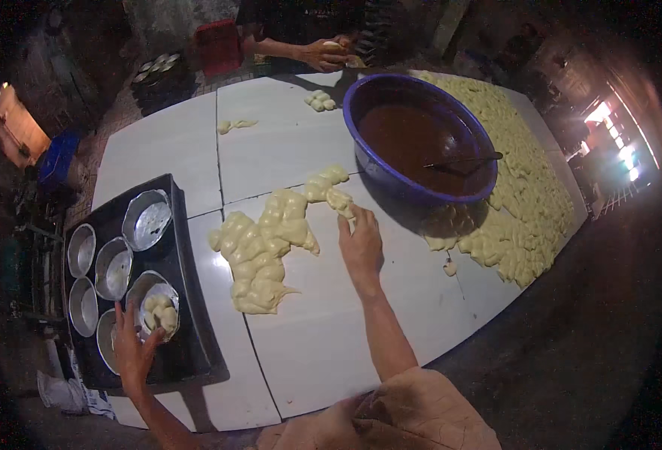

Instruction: The person folds and shapes dough pieces around filling by hand, groups them together, and places the assembled dough clusters into baking tins on a tray.

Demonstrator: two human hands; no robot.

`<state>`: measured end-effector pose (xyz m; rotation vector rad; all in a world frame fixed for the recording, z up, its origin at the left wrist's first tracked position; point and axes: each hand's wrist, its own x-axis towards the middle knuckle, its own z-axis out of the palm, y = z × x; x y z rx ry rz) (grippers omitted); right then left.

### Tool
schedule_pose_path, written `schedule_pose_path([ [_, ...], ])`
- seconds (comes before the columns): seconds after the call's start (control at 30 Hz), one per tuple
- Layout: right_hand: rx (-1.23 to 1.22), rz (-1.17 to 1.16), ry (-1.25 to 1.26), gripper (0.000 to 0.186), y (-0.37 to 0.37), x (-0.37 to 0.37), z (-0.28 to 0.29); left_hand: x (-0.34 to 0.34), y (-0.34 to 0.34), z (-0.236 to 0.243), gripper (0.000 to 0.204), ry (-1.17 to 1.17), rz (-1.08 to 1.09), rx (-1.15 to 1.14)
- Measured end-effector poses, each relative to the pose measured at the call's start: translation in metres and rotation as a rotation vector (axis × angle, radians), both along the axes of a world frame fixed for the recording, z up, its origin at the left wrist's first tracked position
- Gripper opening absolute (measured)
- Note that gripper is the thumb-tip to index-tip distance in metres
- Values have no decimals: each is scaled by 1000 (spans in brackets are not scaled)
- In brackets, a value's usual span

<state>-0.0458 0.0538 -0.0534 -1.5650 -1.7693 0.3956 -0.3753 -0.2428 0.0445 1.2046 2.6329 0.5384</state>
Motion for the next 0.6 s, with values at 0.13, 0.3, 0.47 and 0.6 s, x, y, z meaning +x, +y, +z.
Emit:
schedule_pose_path([
  [0.13,2,32,-315,51,52,15,-6,45,39,12,75,-17,-142,93],
  [0.3,-82,347,-252,36,84,1,-11,122,100,14,73,-195,-372,14],
  [0.47,-529,445,69,20,76,23,29,175,142,-13,65,-311,-558,77],
  [0.6,-789,554,671,17,28,87,20,215,160,-28,65,-587,-518,69],
])
